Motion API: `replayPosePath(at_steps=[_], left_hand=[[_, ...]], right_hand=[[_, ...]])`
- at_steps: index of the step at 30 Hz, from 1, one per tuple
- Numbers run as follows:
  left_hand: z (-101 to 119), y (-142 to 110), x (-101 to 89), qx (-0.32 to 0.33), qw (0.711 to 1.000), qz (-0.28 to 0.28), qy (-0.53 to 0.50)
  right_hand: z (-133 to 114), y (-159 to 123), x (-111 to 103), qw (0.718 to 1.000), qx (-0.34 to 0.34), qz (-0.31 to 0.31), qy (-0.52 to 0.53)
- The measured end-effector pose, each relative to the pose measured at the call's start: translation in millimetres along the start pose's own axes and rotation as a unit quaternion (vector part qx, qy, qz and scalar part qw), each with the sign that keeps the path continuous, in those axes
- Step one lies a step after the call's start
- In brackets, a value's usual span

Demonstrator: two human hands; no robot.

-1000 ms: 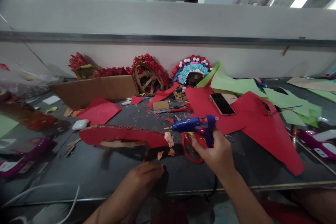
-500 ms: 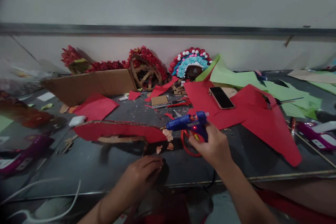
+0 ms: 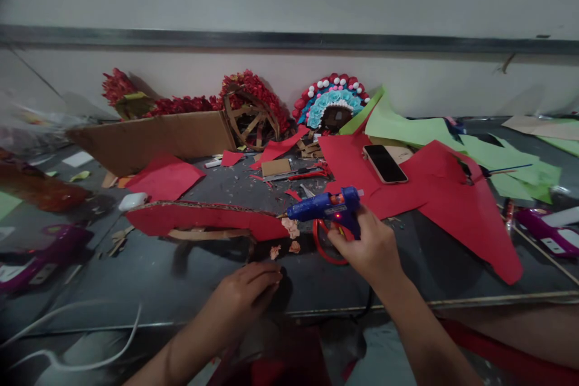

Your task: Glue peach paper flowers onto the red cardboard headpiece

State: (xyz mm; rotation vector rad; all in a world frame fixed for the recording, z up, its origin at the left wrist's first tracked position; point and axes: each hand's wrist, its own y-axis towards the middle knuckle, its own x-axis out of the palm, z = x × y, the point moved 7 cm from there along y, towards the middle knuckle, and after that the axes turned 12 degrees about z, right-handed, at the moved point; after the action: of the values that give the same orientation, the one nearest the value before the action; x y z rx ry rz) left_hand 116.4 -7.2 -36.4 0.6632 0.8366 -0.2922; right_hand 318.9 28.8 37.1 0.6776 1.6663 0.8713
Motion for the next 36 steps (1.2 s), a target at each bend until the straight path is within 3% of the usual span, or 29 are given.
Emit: replayPosePath(at_steps=[9,19,36], left_hand=[[-0.8,-2.3,0.9,0.005,1.000,0.001,-0.002],[-0.2,-0.9,-1.1,0.007,1.000,0.004,-0.006],[2.0,-0.2,-2.9,0.011,1.000,0.009,0.000]], right_hand=[[1.4,1.0,-1.6,0.999,0.022,0.001,0.031],[-0.5,1.7,-2.2,1.000,0.001,0.009,0.005],[5.8,-1.0,0.3,0.999,0.042,-0.011,-0.008]])
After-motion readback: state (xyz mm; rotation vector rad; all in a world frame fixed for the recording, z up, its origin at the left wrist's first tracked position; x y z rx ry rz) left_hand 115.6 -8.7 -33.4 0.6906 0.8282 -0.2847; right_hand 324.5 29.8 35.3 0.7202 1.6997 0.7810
